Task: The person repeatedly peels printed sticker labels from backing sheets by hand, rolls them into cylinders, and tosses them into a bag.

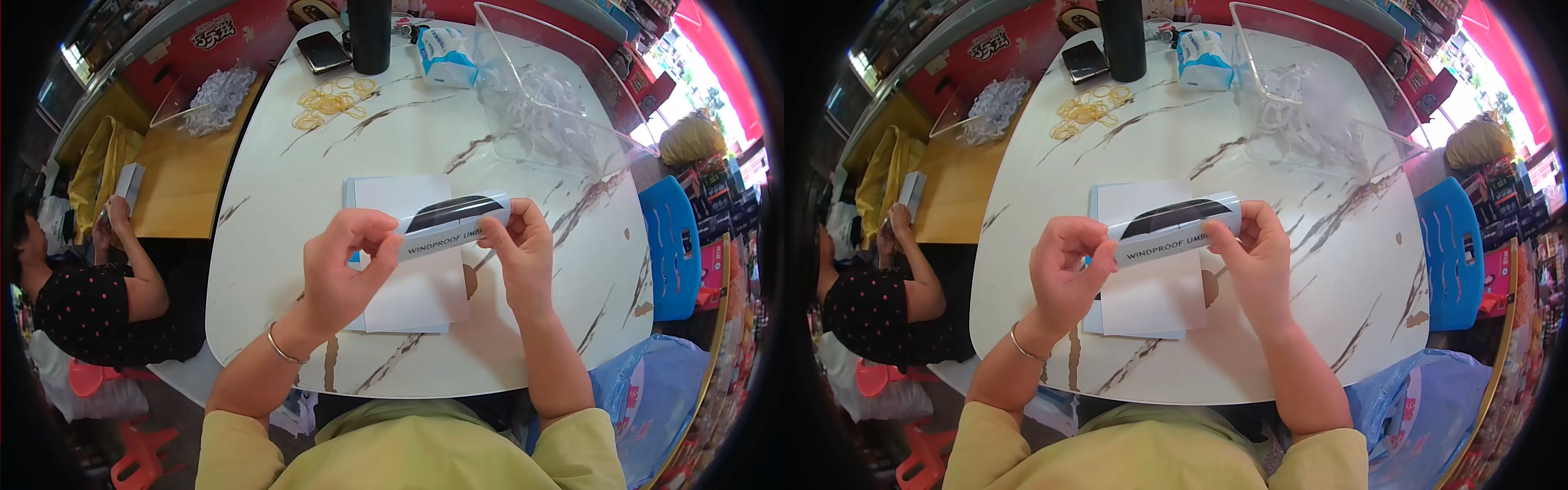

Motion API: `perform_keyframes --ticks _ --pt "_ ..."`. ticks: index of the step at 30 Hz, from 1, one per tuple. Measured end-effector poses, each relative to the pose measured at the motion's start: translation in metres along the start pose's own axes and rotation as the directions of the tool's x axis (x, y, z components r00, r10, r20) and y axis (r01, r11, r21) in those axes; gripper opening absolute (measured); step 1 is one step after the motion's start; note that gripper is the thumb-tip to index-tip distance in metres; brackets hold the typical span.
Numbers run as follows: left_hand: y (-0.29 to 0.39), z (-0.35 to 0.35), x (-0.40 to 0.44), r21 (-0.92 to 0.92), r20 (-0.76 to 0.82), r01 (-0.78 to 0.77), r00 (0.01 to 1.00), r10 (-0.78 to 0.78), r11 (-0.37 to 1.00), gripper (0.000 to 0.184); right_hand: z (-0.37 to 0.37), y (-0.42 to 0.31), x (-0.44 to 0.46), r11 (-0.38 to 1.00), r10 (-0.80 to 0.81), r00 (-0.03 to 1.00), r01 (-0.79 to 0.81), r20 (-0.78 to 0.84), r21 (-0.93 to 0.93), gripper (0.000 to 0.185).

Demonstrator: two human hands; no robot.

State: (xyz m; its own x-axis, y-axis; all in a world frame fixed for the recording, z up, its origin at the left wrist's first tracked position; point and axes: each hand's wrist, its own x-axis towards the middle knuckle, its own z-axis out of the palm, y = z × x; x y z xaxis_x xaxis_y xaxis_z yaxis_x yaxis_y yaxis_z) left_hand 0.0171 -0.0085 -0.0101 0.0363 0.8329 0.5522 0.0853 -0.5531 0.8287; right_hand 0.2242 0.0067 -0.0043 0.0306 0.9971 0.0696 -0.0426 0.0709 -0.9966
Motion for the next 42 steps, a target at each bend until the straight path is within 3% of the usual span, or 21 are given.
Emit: perform_keyframes --ticks 2,8,11,14,17,23,29,38,42 --pt "0.002 0.0 -0.003 0.058 0.082 -0.039 0.996 0.034 0.998 0.022 0.007 0.0 -0.002 1.0 0.002 1.0 -0.002 -0.031 -0.011 0.034" --pt "0.005 0.009 -0.008 0.129 0.109 -0.114 0.989 0.1 0.985 0.021 0.022 0.003 -0.01 0.984 -0.019 0.999 0.01 -0.049 -0.175 0.092" --pt "0.008 0.009 -0.006 0.205 0.097 -0.19 0.98 0.173 0.96 0.02 0.025 0.006 -0.012 0.971 -0.084 0.996 0.077 -0.02 -0.227 0.108" --pt "0.009 0.008 -0.006 0.234 0.102 -0.233 0.971 0.215 0.944 0.019 0.026 0.005 -0.012 0.975 -0.098 0.995 0.09 -0.032 -0.203 0.1" --pt "0.007 0.006 -0.006 0.25 0.071 -0.243 0.97 0.233 0.937 0.022 0.023 0.002 -0.008 0.998 -0.044 0.993 0.04 -0.106 -0.041 0.082" --pt "-0.005 0.001 -0.006 0.094 0.028 -0.033 0.999 0.031 0.995 0.042 0.015 -0.001 -0.005 0.989 -0.067 0.987 0.085 -0.145 0.121 0.055" --pt "0.006 0.007 0.005 -0.243 -0.064 0.301 0.943 -0.325 0.922 0.057 0.016 -0.005 -0.01 0.985 -0.149 0.983 0.158 -0.105 0.076 0.05" --pt "0.0 -0.006 0.008 -0.166 0.03 0.364 0.931 -0.364 0.917 0.05 0.001 -0.006 -0.002 0.996 -0.094 0.993 0.094 -0.074 -0.01 0.041" --pt "0.0 -0.002 0.008 -0.213 -0.033 0.333 0.937 -0.348 0.918 0.05 -0.002 -0.005 -0.003 0.995 -0.093 0.995 0.091 -0.041 -0.045 0.039"
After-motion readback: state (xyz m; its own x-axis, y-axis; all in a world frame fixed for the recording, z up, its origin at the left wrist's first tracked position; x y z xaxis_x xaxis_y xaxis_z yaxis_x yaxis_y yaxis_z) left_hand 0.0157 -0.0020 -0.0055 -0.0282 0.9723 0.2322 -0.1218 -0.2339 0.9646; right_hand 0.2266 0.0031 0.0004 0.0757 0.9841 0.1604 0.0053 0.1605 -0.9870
